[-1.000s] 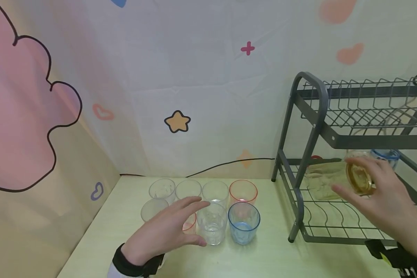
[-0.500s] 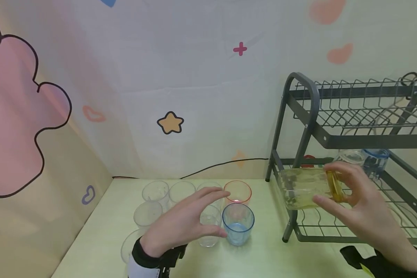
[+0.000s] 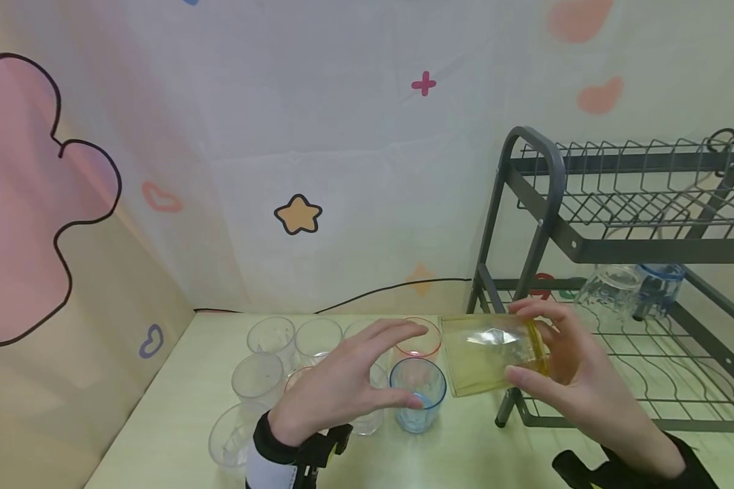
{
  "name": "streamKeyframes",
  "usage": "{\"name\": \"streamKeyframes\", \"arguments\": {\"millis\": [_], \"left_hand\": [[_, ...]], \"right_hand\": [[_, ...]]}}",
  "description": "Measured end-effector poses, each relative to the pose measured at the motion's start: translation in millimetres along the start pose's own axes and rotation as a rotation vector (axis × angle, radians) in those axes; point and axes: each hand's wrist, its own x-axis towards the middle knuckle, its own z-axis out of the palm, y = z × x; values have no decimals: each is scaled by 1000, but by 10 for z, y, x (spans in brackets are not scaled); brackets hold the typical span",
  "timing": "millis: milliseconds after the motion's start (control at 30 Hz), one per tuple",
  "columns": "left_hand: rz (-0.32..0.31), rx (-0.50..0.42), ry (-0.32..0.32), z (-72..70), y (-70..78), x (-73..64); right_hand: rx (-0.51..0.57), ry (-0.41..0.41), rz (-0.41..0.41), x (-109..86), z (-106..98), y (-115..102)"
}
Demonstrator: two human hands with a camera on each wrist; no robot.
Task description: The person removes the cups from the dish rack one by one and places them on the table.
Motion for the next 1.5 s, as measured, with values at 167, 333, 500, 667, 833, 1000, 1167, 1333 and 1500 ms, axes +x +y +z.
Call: {"name": "streamKeyframes", "arguments": {"millis": [167, 333, 500, 667, 833, 1000, 1167, 1333, 1500], "left_hand": [[42, -25, 30, -6, 13, 10], [28, -17, 51, -4, 18, 22], [-13, -44, 83, 12, 2, 30], [98, -126, 116, 48, -3, 74], [137, -178, 133, 73, 15, 89], [127, -255, 126, 67, 32, 69], [164, -266, 147, 93, 66, 80], [201, -259, 154, 134, 96, 105], [207, -336, 151, 164, 127, 115]], "right_hand": [[28, -29, 34, 8, 91, 0], [28, -41, 37, 28, 124, -14], [58, -55, 32, 39, 140, -5], [94, -81, 30, 47, 157, 4], [86, -68, 45, 52, 166, -16], [105, -42, 6, 48, 166, -13], [140, -14, -34, 39, 181, -3], [130, 4, -24, 23, 199, -18], [112, 10, 0, 7, 215, -26]]}}
